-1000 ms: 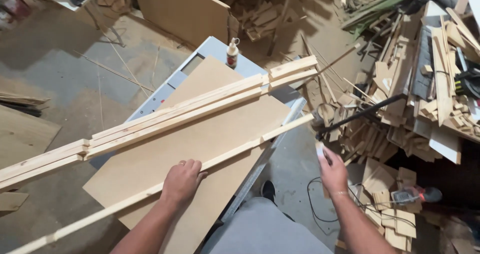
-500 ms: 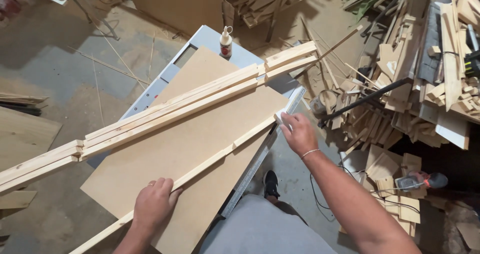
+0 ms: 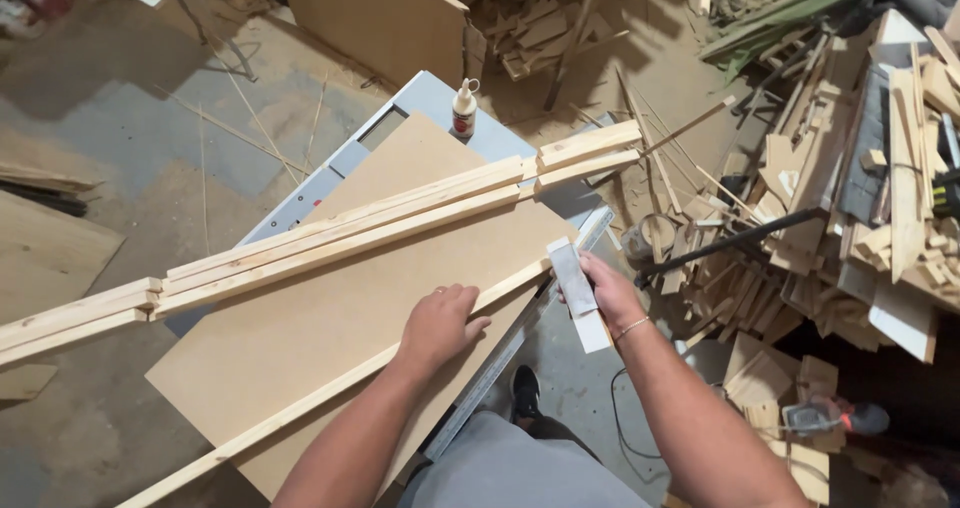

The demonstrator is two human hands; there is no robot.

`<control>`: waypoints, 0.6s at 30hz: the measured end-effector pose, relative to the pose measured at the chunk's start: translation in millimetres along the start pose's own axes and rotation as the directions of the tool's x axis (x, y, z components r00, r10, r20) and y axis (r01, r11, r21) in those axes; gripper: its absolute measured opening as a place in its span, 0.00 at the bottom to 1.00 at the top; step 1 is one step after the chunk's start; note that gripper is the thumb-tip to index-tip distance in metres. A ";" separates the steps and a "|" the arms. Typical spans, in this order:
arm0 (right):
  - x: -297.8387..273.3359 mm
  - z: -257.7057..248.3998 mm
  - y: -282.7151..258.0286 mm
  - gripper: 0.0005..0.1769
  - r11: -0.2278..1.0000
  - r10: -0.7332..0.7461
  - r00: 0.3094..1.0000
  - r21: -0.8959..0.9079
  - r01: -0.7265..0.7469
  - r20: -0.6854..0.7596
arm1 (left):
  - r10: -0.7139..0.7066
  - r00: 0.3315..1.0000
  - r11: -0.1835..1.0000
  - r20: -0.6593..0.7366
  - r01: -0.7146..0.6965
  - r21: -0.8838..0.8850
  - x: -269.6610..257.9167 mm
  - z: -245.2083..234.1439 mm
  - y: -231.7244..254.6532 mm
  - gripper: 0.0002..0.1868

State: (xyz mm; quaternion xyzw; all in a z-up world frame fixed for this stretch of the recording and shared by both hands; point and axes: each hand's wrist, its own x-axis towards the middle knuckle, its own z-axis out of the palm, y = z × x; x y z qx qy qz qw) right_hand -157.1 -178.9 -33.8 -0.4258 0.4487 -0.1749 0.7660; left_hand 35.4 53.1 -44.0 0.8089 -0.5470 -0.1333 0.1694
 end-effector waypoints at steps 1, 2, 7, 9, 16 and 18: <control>11.6 -4.2 4.7 0.22 1.000 0.003 1.000 -0.003 -0.003 0.011 | -0.011 1.000 1.000 -0.004 0.011 0.003 4.1 -1.4 3.7 0.25; 23.5 -9.1 8.8 0.21 1.000 0.025 0.995 0.001 -0.026 0.093 | 0.004 1.000 1.000 -0.011 -0.004 0.019 8.9 -2.6 8.2 0.26; 19.2 6.2 -7.6 0.20 0.995 0.095 0.970 -0.026 -0.091 0.222 | 0.050 0.988 0.999 -0.147 -0.046 0.029 32.1 -7.7 39.4 0.27; 19.0 3.4 -5.1 0.18 0.999 0.033 0.956 -0.024 -0.027 0.293 | 0.005 0.980 0.996 -0.200 -0.023 -0.084 40.9 -19.9 63.8 0.27; 23.4 3.1 -10.6 0.16 0.989 -0.020 0.859 -0.116 0.093 0.512 | -0.434 0.900 0.701 0.042 0.367 -0.612 73.6 -44.4 105.8 0.27; 30.9 -2.6 -7.0 0.13 0.963 -0.108 0.862 -0.162 0.213 0.495 | -0.538 0.831 0.523 0.140 0.459 -0.718 75.4 -40.7 111.4 0.23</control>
